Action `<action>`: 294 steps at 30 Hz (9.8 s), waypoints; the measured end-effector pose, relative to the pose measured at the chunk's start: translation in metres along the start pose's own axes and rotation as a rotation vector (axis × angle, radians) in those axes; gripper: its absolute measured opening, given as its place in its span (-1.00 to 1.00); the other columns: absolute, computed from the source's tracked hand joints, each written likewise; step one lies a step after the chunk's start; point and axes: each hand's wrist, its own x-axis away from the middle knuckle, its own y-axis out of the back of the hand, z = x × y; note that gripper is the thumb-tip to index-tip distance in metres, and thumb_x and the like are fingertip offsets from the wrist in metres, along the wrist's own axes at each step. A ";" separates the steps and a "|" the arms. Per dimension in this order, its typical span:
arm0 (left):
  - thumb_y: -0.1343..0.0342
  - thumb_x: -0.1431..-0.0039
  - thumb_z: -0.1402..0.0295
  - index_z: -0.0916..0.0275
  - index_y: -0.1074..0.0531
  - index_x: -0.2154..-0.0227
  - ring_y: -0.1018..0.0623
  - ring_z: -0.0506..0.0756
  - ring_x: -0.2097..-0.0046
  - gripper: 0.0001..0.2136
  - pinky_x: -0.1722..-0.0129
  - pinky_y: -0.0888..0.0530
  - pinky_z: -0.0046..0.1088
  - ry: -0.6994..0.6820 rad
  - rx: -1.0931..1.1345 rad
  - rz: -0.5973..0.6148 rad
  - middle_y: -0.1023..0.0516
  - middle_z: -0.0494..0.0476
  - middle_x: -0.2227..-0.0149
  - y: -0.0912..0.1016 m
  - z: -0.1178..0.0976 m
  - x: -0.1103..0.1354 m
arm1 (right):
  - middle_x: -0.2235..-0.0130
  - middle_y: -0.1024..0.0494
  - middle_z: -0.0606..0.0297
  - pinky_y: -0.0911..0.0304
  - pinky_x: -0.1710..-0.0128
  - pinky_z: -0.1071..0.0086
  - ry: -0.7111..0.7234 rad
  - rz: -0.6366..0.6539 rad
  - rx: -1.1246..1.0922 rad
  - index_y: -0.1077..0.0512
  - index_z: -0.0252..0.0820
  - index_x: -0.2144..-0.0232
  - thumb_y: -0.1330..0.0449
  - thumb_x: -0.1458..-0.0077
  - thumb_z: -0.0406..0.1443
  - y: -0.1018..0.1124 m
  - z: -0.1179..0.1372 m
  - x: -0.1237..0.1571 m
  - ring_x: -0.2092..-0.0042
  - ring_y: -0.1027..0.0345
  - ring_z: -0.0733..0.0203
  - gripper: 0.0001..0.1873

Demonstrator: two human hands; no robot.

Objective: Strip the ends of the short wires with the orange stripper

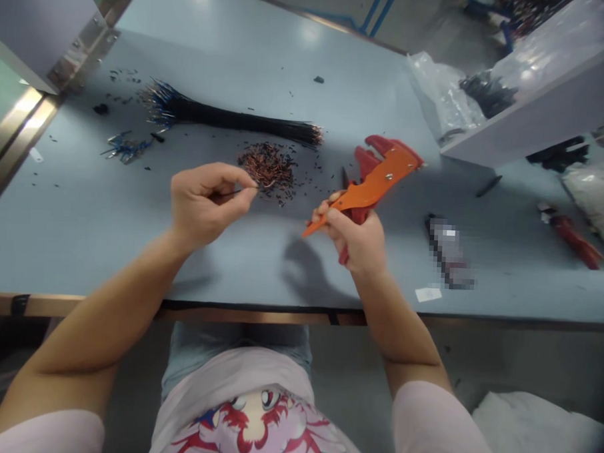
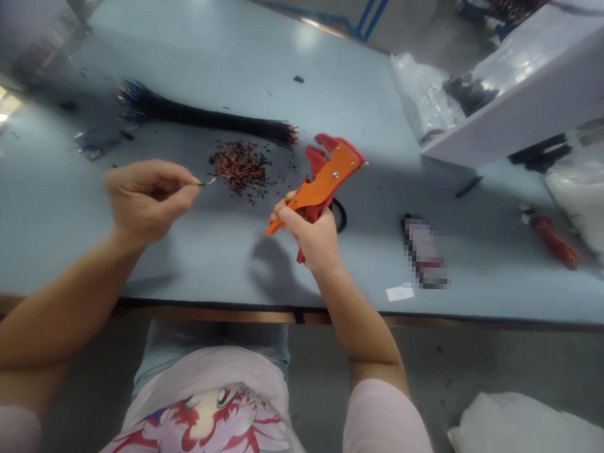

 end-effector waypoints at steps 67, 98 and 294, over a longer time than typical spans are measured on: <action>-0.17 0.13 0.47 0.22 -0.45 0.53 -0.13 -0.13 0.64 -0.96 0.67 -0.07 -0.58 0.125 0.086 0.123 -0.20 -0.12 0.70 -0.009 -0.002 0.006 | 0.39 -0.47 0.27 -0.43 0.38 0.32 -0.285 0.605 0.045 -0.35 -0.27 0.24 -0.27 -0.10 -0.23 -0.010 -0.005 0.023 0.38 -0.42 0.25 -0.74; -0.17 0.06 0.44 0.21 -0.44 0.53 -0.17 -0.10 0.63 -0.97 0.65 -0.11 -0.55 0.085 0.093 0.132 -0.26 -0.09 0.68 -0.010 -0.004 0.005 | 0.44 -0.44 0.31 -0.39 0.43 0.36 -0.278 0.665 0.048 -0.34 -0.25 0.33 -0.24 -0.13 -0.25 -0.006 -0.001 0.019 0.44 -0.40 0.28 -0.81; 0.02 -0.17 0.35 0.19 -0.51 0.28 -0.49 0.17 0.16 -0.80 0.27 -0.32 -0.38 0.390 -0.603 0.415 -0.54 0.17 0.18 -0.008 0.043 0.003 | 0.36 -0.50 0.13 -0.44 0.26 0.08 -0.650 0.287 -0.479 -0.39 -0.31 0.26 0.06 -0.23 -0.01 0.001 -0.031 -0.024 0.34 -0.43 0.11 -0.53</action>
